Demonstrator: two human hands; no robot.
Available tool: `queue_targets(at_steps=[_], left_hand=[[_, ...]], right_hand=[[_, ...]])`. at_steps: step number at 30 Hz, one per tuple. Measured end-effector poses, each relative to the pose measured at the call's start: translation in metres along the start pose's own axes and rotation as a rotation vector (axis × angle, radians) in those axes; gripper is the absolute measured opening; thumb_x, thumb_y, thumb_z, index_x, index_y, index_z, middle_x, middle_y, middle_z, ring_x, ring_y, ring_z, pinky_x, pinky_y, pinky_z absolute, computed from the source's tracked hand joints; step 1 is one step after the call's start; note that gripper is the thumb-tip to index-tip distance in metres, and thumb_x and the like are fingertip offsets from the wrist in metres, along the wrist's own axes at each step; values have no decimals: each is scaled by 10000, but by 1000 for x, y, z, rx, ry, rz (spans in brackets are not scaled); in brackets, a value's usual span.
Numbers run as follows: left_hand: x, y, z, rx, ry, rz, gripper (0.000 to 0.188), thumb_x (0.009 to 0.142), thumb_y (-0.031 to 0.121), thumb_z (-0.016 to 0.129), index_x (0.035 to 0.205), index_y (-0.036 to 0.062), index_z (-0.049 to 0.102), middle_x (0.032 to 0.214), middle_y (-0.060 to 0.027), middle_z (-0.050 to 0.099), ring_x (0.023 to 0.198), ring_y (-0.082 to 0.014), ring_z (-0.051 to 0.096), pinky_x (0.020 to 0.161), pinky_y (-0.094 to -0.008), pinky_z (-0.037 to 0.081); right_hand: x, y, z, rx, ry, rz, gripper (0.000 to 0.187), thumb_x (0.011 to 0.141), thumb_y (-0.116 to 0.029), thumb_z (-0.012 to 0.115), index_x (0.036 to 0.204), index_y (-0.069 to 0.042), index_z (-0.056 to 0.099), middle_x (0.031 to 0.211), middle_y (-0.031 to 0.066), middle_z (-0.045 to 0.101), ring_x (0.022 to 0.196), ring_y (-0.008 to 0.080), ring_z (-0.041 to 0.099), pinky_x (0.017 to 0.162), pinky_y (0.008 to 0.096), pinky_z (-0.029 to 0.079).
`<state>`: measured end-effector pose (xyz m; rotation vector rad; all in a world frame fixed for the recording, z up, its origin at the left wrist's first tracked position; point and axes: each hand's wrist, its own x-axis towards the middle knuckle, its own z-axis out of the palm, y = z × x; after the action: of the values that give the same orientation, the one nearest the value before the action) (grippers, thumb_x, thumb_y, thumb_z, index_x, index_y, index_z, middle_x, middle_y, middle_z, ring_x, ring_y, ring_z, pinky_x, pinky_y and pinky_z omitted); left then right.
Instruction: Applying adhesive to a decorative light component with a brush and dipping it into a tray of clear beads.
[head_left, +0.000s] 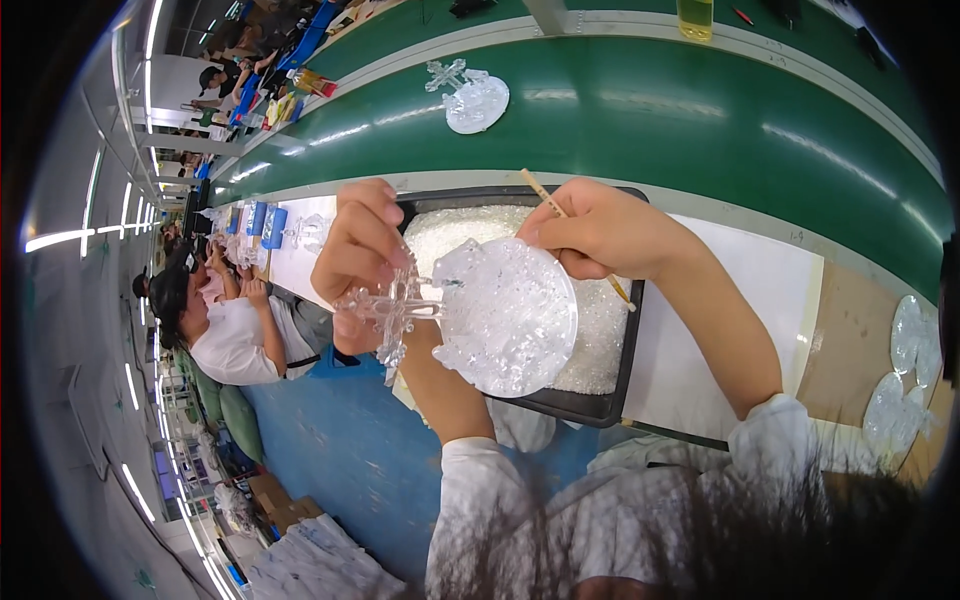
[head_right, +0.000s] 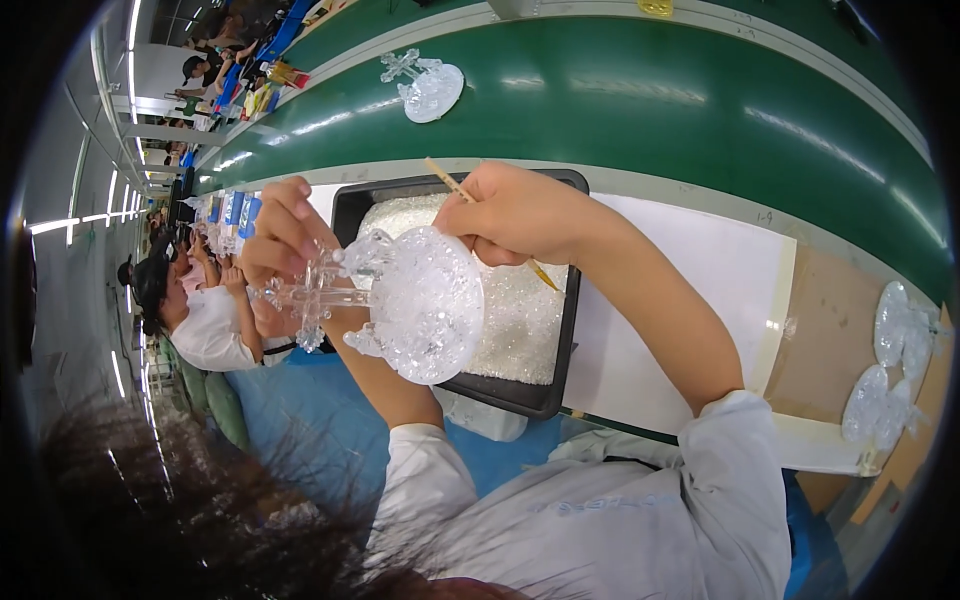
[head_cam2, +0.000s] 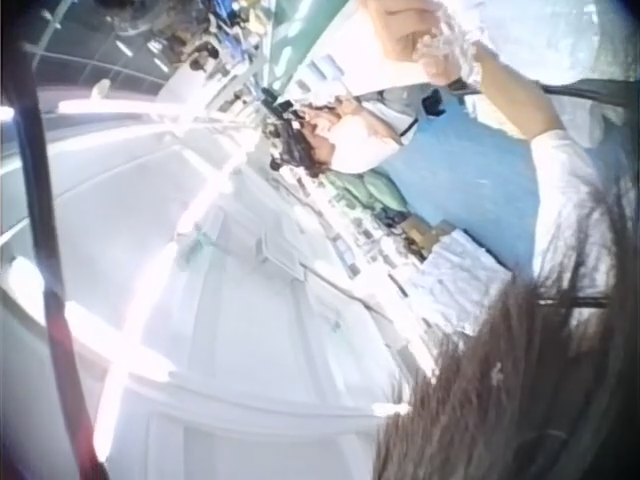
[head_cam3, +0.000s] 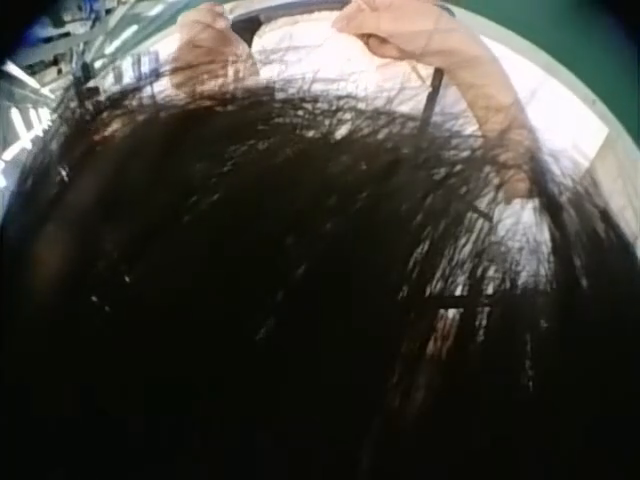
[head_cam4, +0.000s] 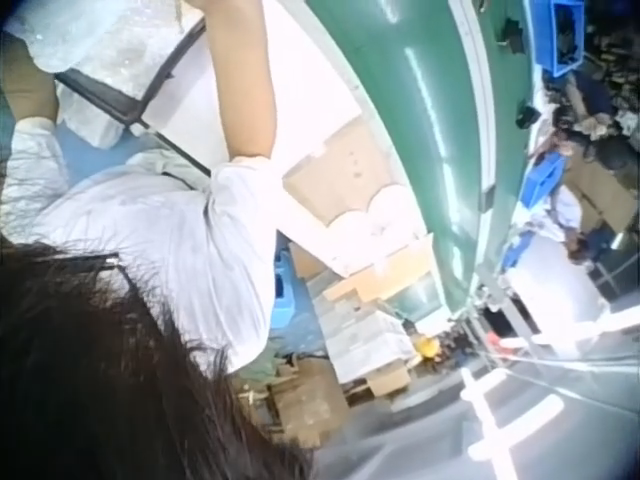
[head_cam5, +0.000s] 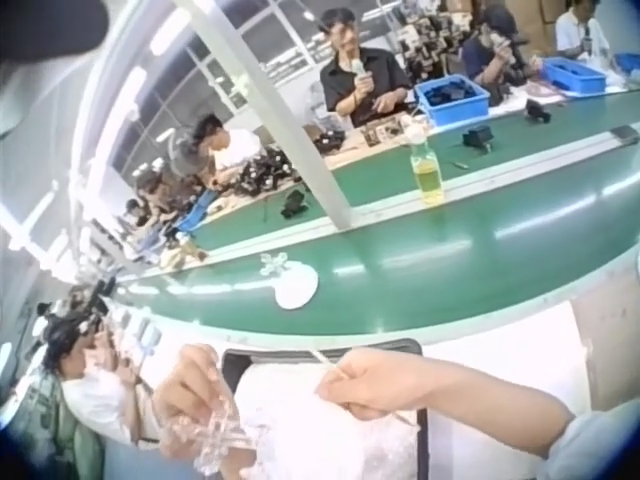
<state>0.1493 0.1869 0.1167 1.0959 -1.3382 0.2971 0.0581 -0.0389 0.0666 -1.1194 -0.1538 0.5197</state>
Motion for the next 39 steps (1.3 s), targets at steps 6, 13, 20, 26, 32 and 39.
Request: queue_targets(at_steps=[6,13,20,26,32,39], left_hand=[[-5,-9,-3,-12,67,-95,669,905,635,499,877,-24,613,1062,-217,535,963,-315,527,829,-396,424],[-10,9,10,258,231,-439,780,794,562,731,1147,-123,614,1118,-192,592,984,-227,622,795,-328,525],[-11,6,15,486,294,-320,278,840,65,741,1043,-118,692,957,-164,711,774,-174,695,643,-247,544],[-12,8,17,640,293,-148,209,821,63,740,932,-113,712,768,-154,714,670,-160,679,605,-243,526],[-4,5,20,593,195,101,184,777,40,753,856,-119,706,706,-183,692,573,-221,654,534,-263,503],[1,5,23,594,89,122,204,841,68,705,911,-122,680,672,-194,647,550,-236,606,515,-295,473]], right_hand=[[-3,-5,-6,48,137,-37,190,959,-121,591,873,24,677,501,-37,464,370,36,347,359,247,228],[-11,-14,-17,-70,289,-151,204,950,-140,577,938,27,695,521,-39,495,380,29,345,377,236,221],[-23,-26,-5,-168,375,-146,206,958,-144,566,959,22,689,520,-47,490,408,24,372,411,217,256],[-24,-28,-4,-227,351,-147,212,969,-130,551,987,28,691,521,-45,500,396,34,397,398,217,264],[-28,-28,-12,-211,209,-86,260,971,-129,535,1067,49,699,577,-2,577,390,44,448,372,219,267],[-43,-42,-25,-245,378,-216,367,1016,-207,454,1062,88,668,811,173,715,446,84,522,372,205,327]])
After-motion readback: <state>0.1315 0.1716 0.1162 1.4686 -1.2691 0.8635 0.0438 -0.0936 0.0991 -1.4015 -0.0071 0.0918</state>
